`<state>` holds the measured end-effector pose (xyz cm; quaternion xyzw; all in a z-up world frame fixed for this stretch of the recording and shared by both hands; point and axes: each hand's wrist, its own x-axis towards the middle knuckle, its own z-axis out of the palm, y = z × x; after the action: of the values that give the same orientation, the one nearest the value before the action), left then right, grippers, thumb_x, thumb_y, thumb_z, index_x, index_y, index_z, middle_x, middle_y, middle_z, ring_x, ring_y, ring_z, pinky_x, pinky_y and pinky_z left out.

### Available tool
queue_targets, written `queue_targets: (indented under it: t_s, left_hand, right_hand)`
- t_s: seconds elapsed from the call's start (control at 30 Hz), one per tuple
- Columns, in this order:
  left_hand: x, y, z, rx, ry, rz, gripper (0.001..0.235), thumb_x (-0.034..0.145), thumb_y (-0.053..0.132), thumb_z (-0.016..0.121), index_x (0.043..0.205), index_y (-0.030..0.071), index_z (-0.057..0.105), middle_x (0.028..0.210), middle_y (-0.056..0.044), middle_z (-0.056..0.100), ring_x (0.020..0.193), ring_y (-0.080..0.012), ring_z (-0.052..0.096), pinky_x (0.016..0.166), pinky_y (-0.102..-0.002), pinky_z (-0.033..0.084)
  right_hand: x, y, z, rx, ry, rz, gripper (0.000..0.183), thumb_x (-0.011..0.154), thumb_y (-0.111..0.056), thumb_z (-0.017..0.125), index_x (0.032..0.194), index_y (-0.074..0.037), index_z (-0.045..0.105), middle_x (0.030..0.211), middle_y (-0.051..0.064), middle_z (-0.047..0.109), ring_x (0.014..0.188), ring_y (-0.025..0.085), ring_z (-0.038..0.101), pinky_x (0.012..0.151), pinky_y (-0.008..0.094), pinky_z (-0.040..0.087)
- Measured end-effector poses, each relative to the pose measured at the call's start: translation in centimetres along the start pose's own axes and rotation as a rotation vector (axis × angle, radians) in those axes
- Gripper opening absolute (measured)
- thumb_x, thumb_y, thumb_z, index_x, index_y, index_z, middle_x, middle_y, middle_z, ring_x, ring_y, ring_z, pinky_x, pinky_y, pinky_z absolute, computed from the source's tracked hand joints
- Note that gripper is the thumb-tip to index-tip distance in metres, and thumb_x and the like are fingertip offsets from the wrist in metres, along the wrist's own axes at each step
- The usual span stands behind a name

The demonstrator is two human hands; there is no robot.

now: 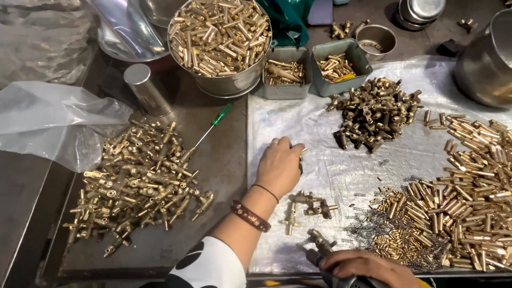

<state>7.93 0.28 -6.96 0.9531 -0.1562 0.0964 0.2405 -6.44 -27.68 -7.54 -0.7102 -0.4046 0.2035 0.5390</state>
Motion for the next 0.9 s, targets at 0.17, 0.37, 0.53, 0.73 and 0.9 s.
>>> queue_targets:
  t_s: [0.17, 0.37, 0.53, 0.73, 0.9]
  left_hand:
    - [-0.8, -0.9, -1.3, -0.358, -0.031, -0.172, 0.029, 0.073, 0.006, 0.069, 0.101, 0.008, 0.074, 0.096, -0.016, 0.067, 0.091, -0.0337, 0.065, 0.081, -0.042, 0.054]
    - [-4.2, 1.3, -0.8, -1.619, -0.053, -0.469, 0.011, 0.091, 0.005, 0.054, 0.1, 0.009, 0.059, 0.086, -0.003, 0.064, 0.068, -0.0116, 0.066, 0.055, -0.025, 0.052]
    - [-6.4, 4.9, -1.0, -1.657, -0.171, -0.837, 0.011, 0.099, 0.017, 0.057, 0.095, 0.01, 0.065, 0.062, 0.003, 0.055, 0.049, -0.0052, 0.047, 0.04, -0.022, 0.03]
    - [-7.4, 5.9, -1.7, -1.718, -0.248, -0.83, 0.037, 0.098, 0.033, 0.053, 0.079, 0.006, 0.068, 0.056, 0.0, 0.046, 0.043, -0.0093, 0.045, 0.039, -0.025, 0.029]
    - [-7.1, 5.7, -2.0, -1.761, -0.207, -0.808, 0.041, 0.098, 0.035, 0.055, 0.078, 0.002, 0.067, 0.058, 0.002, 0.046, 0.041, -0.0067, 0.035, 0.037, -0.024, 0.024]
  right_hand:
    - [0.3, -0.4, -0.1, 0.072, 0.101, -0.001, 0.032, 0.101, -0.023, 0.061, 0.118, 0.002, 0.072, 0.131, 0.026, 0.067, 0.125, 0.04, 0.067, 0.11, 0.05, 0.054]
    - [-0.5, 0.0, -1.9, 0.242, 0.285, -0.028, 0.037, 0.096, -0.016, 0.067, 0.127, 0.005, 0.067, 0.134, 0.033, 0.065, 0.128, 0.048, 0.065, 0.11, 0.059, 0.051]
    - [1.3, -2.9, -2.3, 0.247, 0.384, -0.191, 0.06, 0.083, 0.002, 0.085, 0.136, -0.003, 0.055, 0.135, 0.03, 0.06, 0.119, 0.04, 0.069, 0.091, 0.052, 0.063]
    - [1.3, -2.8, -0.6, 0.203, 0.575, -0.029, 0.058, 0.078, 0.001, 0.083, 0.129, -0.004, 0.058, 0.13, 0.031, 0.063, 0.122, 0.039, 0.067, 0.081, 0.049, 0.065]
    - [1.4, -2.3, -1.5, 0.131, 0.493, -0.082, 0.058, 0.079, -0.001, 0.084, 0.13, -0.005, 0.056, 0.128, 0.029, 0.064, 0.126, 0.039, 0.065, 0.096, 0.052, 0.06]
